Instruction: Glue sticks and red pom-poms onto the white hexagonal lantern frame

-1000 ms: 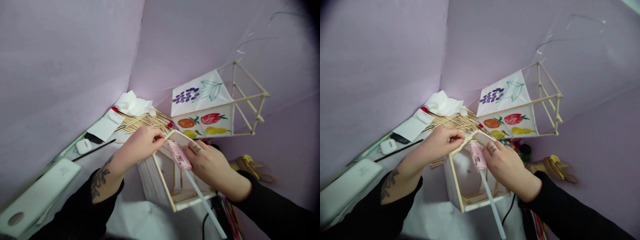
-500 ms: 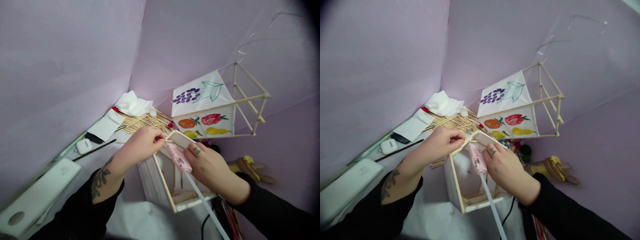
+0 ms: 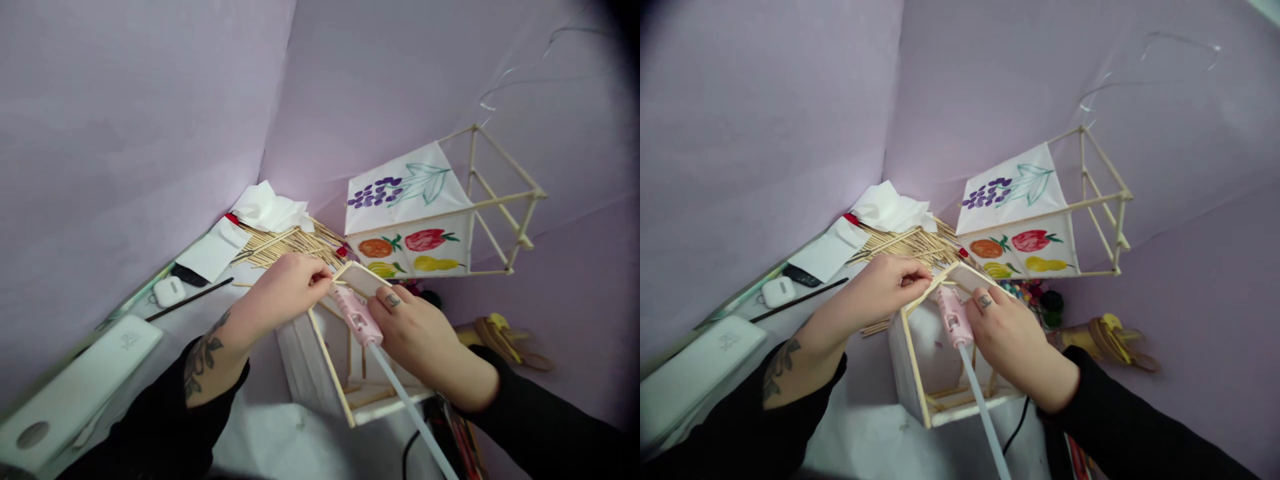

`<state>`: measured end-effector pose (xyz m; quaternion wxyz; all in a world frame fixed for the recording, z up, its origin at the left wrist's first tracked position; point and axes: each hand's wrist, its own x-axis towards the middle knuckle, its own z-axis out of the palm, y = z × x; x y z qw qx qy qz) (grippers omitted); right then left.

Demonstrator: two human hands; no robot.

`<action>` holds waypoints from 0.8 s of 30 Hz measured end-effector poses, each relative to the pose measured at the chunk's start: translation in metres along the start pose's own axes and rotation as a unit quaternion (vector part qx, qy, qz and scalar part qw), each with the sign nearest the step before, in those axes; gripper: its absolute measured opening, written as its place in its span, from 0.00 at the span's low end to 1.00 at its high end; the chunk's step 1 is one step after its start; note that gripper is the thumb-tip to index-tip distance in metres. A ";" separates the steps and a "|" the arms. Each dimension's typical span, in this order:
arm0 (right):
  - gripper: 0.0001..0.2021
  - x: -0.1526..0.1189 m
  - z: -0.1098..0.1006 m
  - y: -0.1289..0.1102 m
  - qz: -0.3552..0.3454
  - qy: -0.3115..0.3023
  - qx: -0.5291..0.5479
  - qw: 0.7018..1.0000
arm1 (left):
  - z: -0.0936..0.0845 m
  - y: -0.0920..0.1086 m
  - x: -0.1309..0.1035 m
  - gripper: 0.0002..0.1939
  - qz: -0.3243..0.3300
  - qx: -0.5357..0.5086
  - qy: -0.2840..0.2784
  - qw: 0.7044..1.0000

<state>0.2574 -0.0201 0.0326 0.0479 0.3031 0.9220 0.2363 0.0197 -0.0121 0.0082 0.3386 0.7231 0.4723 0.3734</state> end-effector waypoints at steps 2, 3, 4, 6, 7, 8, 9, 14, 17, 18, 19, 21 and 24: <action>0.08 0.000 -0.001 0.000 0.002 -0.001 -0.005 1.000 | 0.000 -0.001 0.000 0.10 0.002 0.001 0.001 1.000; 0.08 0.000 -0.001 0.000 0.002 -0.001 -0.006 1.000 | 0.000 -0.001 0.000 0.10 0.004 0.001 0.002 1.000; 0.08 0.000 -0.001 0.000 0.004 0.000 -0.006 1.000 | 0.000 -0.001 0.000 0.10 0.005 0.001 0.003 1.000; 0.09 0.001 -0.002 0.000 0.007 0.010 -0.002 1.000 | 0.000 -0.001 0.000 0.10 0.005 0.002 0.004 1.000; 0.09 0.001 -0.002 0.000 0.007 0.017 0.000 1.000 | 0.001 -0.001 -0.001 0.10 0.004 0.002 0.004 1.000; 0.09 0.001 -0.002 0.000 0.007 0.022 0.001 1.000 | 0.001 -0.001 -0.001 0.10 0.003 0.002 0.004 1.000; 0.09 0.001 -0.002 0.000 0.006 0.028 0.001 1.000 | 0.001 -0.001 -0.001 0.10 0.002 0.003 0.003 1.000; 0.09 0.001 -0.001 0.000 0.007 0.028 0.007 1.000 | 0.000 0.000 -0.001 0.10 0.003 0.003 -0.001 1.000; 0.08 0.000 -0.001 0.002 0.005 0.012 0.008 1.000 | 0.000 0.000 -0.001 0.10 0.003 0.004 -0.002 1.000; 0.07 -0.001 -0.001 0.002 0.002 0.007 0.007 1.000 | 0.000 0.000 -0.001 0.10 0.002 0.004 -0.002 1.000; 0.07 -0.001 0.000 0.002 -0.001 0.000 0.006 1.000 | 0.000 0.000 -0.001 0.10 0.002 0.005 -0.002 1.000; 0.06 -0.002 0.000 0.002 -0.004 -0.019 0.005 1.000 | 0.000 0.000 -0.001 0.10 0.002 0.004 -0.004 1.000; 0.06 -0.002 0.002 0.002 0.002 -0.044 0.005 0.999 | 0.001 -0.001 -0.001 0.10 0.004 0.004 -0.003 1.000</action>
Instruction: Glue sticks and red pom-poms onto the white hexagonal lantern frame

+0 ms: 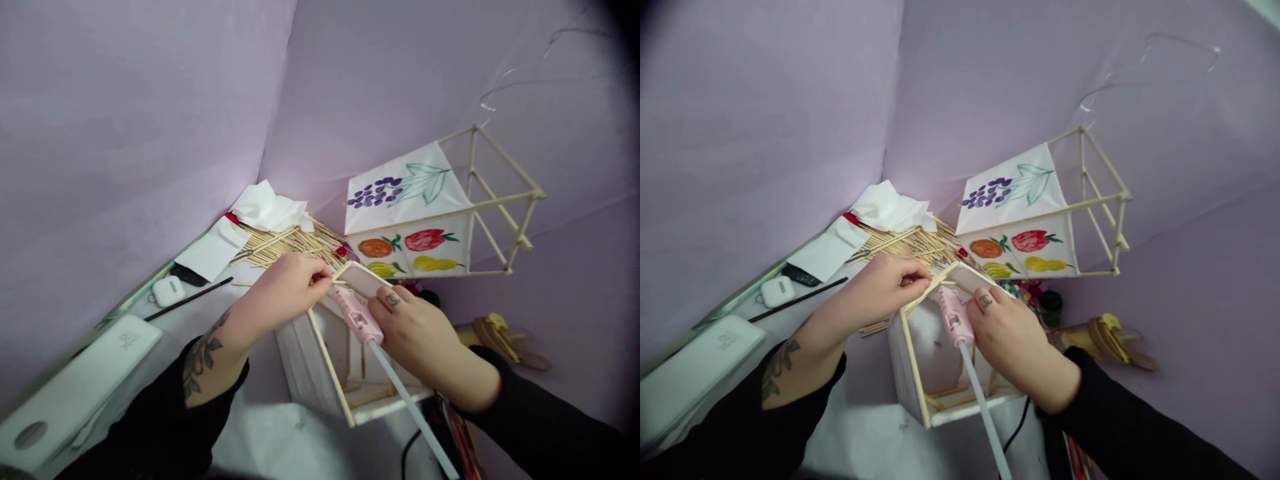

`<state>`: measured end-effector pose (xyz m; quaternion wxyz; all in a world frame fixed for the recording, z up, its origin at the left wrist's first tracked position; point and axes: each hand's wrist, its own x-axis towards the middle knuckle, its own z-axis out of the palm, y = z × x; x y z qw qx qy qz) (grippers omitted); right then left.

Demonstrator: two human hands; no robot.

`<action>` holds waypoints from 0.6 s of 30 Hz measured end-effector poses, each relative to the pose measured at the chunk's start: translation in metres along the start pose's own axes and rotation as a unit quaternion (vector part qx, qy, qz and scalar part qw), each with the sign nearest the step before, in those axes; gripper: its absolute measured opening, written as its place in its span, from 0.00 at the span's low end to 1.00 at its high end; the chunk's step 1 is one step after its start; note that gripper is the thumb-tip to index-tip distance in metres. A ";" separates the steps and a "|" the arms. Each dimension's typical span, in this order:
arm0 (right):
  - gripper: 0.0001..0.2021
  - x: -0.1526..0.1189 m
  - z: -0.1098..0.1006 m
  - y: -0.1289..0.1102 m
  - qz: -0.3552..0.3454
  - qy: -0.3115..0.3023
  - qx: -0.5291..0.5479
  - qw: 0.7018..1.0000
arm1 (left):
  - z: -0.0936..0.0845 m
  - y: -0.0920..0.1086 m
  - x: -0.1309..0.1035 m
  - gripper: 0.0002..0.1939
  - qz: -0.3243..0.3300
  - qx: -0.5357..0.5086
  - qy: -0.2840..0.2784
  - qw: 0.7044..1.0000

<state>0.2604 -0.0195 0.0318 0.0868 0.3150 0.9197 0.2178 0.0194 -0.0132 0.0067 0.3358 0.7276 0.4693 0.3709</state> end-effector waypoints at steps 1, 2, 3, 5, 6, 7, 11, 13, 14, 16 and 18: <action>0.06 0.000 0.000 0.000 0.002 -0.001 0.001 1.000 | 0.000 0.000 0.000 0.10 0.001 0.000 0.001 1.000; 0.05 0.000 0.001 0.000 0.005 0.002 0.002 1.000 | 0.000 0.000 0.000 0.10 0.001 0.001 0.004 1.000; 0.05 0.000 0.001 0.000 0.006 0.006 0.003 1.000 | 0.000 0.000 0.000 0.10 0.001 0.002 0.005 1.000; 0.05 0.001 0.001 -0.001 0.008 0.013 0.004 1.000 | -0.001 0.001 0.000 0.10 0.000 0.003 0.005 1.000; 0.05 0.002 0.001 -0.001 0.010 0.014 0.005 1.000 | -0.001 0.002 0.000 0.10 0.000 0.003 0.005 1.000; 0.04 0.002 0.001 -0.001 0.012 0.013 0.005 1.000 | -0.001 0.002 0.000 0.10 -0.001 0.003 0.005 1.000; 0.03 0.003 0.002 -0.001 0.025 -0.002 0.010 1.000 | 0.000 0.002 0.000 0.10 -0.005 -0.002 0.006 1.000; 0.03 0.004 0.003 -0.001 0.024 -0.010 0.020 0.999 | 0.000 0.001 0.001 0.09 -0.004 -0.002 0.009 1.000; 0.03 0.004 0.003 -0.001 0.023 -0.013 0.025 0.999 | 0.000 0.001 0.001 0.09 -0.002 -0.001 0.009 1.000; 0.02 0.004 0.004 -0.001 0.021 -0.016 0.032 0.999 | 0.000 0.000 0.002 0.10 0.002 0.002 0.008 1.000; 0.02 0.004 0.006 0.000 0.018 -0.014 0.039 0.999 | 0.000 0.000 0.002 0.10 0.002 0.004 0.006 1.000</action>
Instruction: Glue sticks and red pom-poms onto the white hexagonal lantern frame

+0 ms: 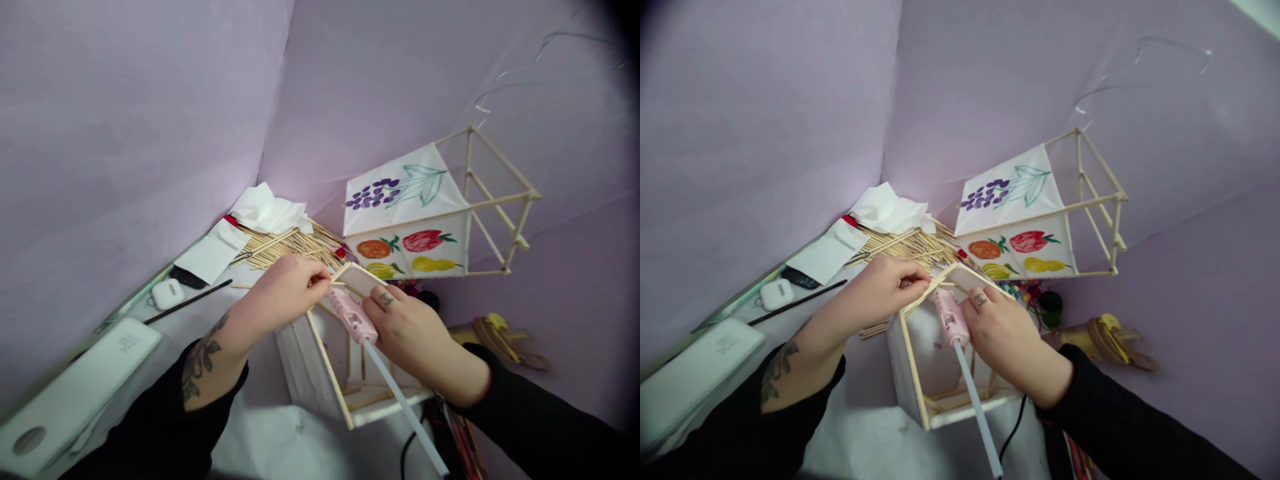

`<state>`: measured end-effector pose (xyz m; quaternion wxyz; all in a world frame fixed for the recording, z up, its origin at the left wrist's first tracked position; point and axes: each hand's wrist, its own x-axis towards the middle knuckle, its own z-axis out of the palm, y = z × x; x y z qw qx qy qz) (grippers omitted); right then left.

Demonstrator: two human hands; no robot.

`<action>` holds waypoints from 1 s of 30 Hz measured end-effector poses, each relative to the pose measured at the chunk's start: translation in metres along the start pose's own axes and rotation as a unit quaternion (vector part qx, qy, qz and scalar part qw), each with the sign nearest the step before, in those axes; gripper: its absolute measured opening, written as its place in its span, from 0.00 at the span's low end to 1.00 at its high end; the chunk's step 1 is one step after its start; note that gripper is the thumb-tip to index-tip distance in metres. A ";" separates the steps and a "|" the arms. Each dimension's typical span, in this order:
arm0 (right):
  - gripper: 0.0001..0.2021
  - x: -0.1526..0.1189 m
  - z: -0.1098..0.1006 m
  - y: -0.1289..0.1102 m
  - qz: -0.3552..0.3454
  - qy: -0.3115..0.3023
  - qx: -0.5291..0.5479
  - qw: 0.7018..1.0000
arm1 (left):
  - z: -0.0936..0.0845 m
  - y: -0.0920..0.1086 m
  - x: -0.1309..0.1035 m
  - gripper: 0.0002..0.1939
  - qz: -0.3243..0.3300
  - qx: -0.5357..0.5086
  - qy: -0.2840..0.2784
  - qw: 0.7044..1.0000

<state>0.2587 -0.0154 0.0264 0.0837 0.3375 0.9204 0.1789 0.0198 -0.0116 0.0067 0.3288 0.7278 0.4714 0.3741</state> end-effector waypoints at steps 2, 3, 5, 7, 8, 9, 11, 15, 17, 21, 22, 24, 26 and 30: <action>0.03 0.000 0.001 0.000 -0.012 0.005 0.004 1.000 | 0.000 0.000 0.000 0.10 0.000 0.000 0.001 1.000; 0.04 -0.001 0.001 0.000 -0.019 0.011 0.005 1.000 | 0.000 0.000 -0.001 0.10 0.001 -0.001 0.002 1.000; 0.05 -0.001 0.001 0.000 -0.031 0.029 0.004 0.999 | 0.000 0.000 -0.001 0.10 0.001 -0.004 0.003 1.000; 0.05 -0.002 0.000 -0.001 -0.039 0.045 0.001 0.998 | 0.000 0.001 -0.001 0.10 -0.001 -0.004 0.005 1.000; 0.05 -0.002 -0.001 -0.001 -0.043 0.051 -0.002 0.998 | 0.000 0.001 -0.001 0.10 -0.003 -0.003 0.006 1.000; 0.05 -0.002 -0.001 -0.001 -0.046 0.055 -0.005 0.997 | 0.000 0.001 -0.001 0.09 -0.004 -0.003 0.007 1.000; 0.05 -0.003 -0.002 -0.002 -0.048 0.058 -0.005 0.997 | 0.000 0.002 -0.001 0.09 -0.008 -0.004 0.006 1.000; 0.06 -0.006 -0.002 0.002 -0.060 0.058 0.021 0.996 | 0.001 0.001 -0.001 0.09 -0.006 -0.011 0.006 1.000; 0.06 -0.009 -0.002 0.005 -0.060 0.075 0.030 0.995 | 0.001 -0.001 -0.001 0.10 -0.004 -0.011 0.008 1.000; 0.07 -0.014 -0.003 0.013 -0.028 0.125 0.035 0.991 | 0.002 -0.005 -0.001 0.10 -0.004 -0.006 0.008 1.000; 0.07 -0.015 -0.002 0.014 -0.017 0.125 0.035 0.991 | 0.003 -0.006 -0.001 0.10 -0.003 -0.007 0.008 1.000; 0.06 -0.016 0.000 0.015 -0.004 0.117 0.036 0.992 | 0.003 -0.007 0.000 0.10 -0.003 -0.009 0.010 1.000; 0.05 -0.016 0.003 0.015 0.005 0.108 0.043 0.993 | 0.003 -0.006 0.000 0.10 -0.005 -0.006 0.013 1.000; 0.05 -0.013 0.007 0.013 0.001 0.071 0.048 0.996 | 0.003 -0.005 0.000 0.10 -0.011 0.011 0.012 1.000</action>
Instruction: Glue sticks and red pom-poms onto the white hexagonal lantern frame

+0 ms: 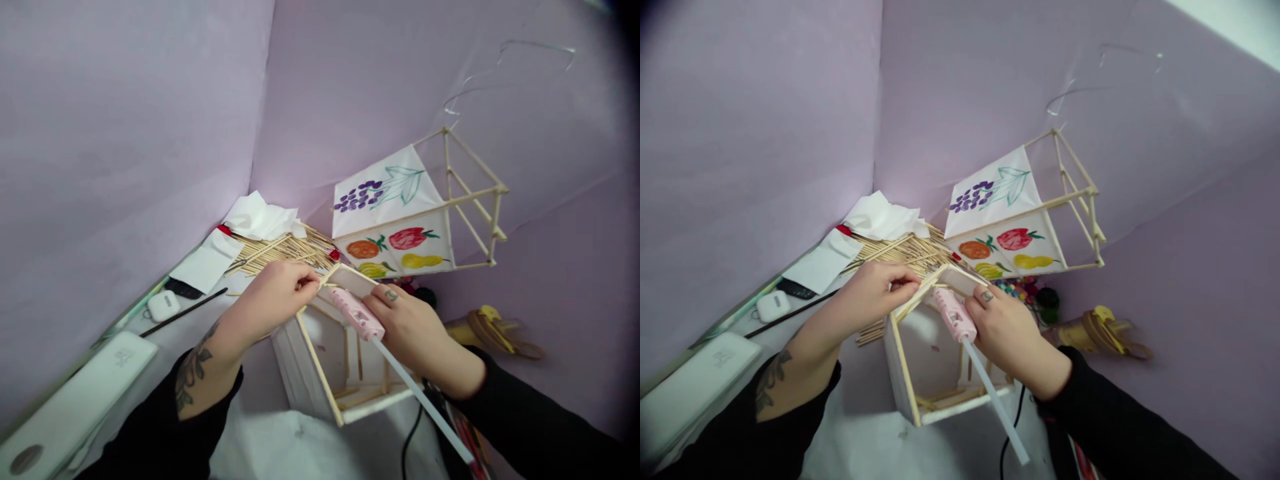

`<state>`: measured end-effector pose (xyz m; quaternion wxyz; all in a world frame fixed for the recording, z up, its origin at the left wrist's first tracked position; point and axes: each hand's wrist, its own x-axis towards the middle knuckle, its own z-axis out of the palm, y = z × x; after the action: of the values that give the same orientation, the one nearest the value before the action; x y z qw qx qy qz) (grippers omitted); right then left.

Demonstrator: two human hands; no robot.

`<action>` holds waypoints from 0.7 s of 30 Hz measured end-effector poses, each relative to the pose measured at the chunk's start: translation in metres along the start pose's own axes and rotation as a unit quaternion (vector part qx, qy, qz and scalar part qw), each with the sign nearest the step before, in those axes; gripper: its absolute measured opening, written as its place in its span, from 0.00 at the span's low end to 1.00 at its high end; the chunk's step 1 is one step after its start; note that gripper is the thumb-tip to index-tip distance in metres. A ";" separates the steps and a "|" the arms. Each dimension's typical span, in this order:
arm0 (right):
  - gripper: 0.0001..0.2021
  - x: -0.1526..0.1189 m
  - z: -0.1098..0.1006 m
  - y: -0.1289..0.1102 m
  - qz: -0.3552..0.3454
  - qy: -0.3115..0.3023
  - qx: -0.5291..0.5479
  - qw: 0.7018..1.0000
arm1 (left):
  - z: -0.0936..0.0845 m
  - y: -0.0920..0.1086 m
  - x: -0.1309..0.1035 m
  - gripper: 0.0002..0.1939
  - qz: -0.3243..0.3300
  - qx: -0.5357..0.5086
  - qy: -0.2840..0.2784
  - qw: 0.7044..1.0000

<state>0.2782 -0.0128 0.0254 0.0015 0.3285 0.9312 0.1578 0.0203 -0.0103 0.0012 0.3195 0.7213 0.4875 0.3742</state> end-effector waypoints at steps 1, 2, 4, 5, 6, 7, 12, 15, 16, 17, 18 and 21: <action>0.06 0.001 0.001 0.000 -0.002 -0.009 -0.003 1.000 | 0.000 0.000 0.000 0.10 0.000 0.001 -0.002 1.000; 0.06 0.002 0.001 0.000 -0.001 -0.015 -0.006 1.000 | 0.000 0.001 0.000 0.10 0.001 0.001 -0.003 1.000; 0.06 0.004 0.001 0.000 0.006 -0.023 -0.009 1.000 | 0.000 0.001 -0.001 0.10 0.002 -0.002 -0.004 1.000; 0.07 0.004 0.001 0.000 0.008 -0.027 -0.009 1.000 | 0.000 0.001 -0.001 0.10 0.001 -0.005 -0.004 1.000; 0.07 0.005 0.001 0.000 0.008 -0.032 -0.008 0.999 | 0.000 0.000 -0.001 0.10 0.001 -0.007 -0.004 1.000; 0.07 0.005 0.001 0.000 0.007 -0.034 -0.009 0.999 | 0.000 0.000 -0.001 0.10 0.002 -0.009 -0.004 1.000; 0.06 0.006 0.001 -0.001 -0.012 -0.011 -0.014 1.000 | 0.000 0.000 -0.001 0.10 0.007 -0.014 -0.002 1.000; 0.06 0.005 0.001 -0.001 -0.010 -0.001 -0.012 1.000 | -0.001 0.001 0.000 0.10 0.000 -0.011 -0.005 1.000; 0.05 0.005 0.001 -0.001 -0.010 0.001 -0.012 1.000 | -0.001 0.001 0.000 0.10 -0.002 -0.011 -0.004 1.000; 0.05 0.005 0.001 -0.001 -0.012 0.005 -0.012 1.000 | -0.001 0.001 0.000 0.10 -0.002 -0.011 -0.004 1.000; 0.06 0.004 0.000 0.000 -0.014 0.008 -0.012 1.000 | -0.001 0.001 0.000 0.10 -0.002 -0.010 -0.004 1.000; 0.06 0.002 -0.003 0.000 -0.019 0.005 0.003 1.000 | 0.000 0.001 0.000 0.10 -0.001 -0.007 -0.003 1.000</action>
<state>0.2759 -0.0123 0.0284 -0.0010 0.3099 0.9377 0.1570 0.0203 -0.0107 0.0019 0.3266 0.7198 0.4846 0.3748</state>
